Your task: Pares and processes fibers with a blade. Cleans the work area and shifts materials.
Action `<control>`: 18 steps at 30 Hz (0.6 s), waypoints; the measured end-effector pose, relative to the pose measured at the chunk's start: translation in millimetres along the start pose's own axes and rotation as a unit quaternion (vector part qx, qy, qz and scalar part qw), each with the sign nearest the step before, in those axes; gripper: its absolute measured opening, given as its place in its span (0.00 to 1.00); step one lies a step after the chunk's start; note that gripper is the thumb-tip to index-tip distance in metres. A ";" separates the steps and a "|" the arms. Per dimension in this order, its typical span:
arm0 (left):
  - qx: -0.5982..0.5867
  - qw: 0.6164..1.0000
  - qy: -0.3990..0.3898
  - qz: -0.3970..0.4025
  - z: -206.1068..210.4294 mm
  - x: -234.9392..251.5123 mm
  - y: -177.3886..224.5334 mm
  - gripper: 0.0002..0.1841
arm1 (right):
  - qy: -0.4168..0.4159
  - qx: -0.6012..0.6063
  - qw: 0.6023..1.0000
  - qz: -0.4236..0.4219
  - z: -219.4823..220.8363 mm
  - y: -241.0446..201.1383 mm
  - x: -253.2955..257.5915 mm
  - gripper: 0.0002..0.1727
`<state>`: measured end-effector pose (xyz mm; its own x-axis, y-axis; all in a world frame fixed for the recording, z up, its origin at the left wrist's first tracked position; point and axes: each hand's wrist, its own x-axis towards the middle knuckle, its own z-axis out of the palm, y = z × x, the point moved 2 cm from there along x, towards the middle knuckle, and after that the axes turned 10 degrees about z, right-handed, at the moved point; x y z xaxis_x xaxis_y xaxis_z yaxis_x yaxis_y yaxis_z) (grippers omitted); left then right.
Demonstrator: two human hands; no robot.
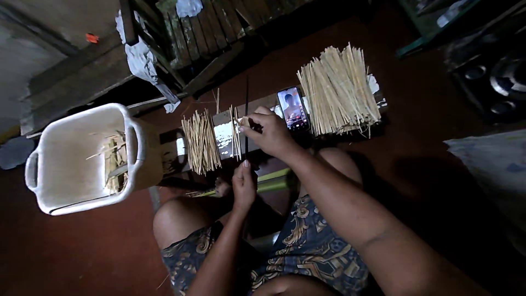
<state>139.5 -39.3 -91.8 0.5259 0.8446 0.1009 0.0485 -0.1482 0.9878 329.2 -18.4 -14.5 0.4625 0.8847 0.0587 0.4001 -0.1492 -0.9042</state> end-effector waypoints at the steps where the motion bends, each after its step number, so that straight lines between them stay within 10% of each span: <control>1: 0.000 1.000 0.001 -0.002 1.1 -2.2 -4.8 0.26 | 0.001 0.000 1.000 -0.001 0.3 -0.1 -0.3 0.12; 11: 0.057 0.993 -0.008 -0.107 -4.2 -55.8 -78.1 0.28 | 0.014 0.012 1.000 -0.021 2.2 7.1 1.8 0.13; 18: 0.022 0.987 0.053 -0.147 -11.0 -59.9 -47.7 0.30 | 0.026 0.115 0.991 0.057 -27.2 5.9 6.6 0.13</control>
<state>96.4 -77.3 -143.7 0.3917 0.9032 -0.1757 0.2243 0.0915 0.9702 356.2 -25.5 -8.0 0.5373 0.8427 -0.0333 0.1537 -0.1367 -0.9786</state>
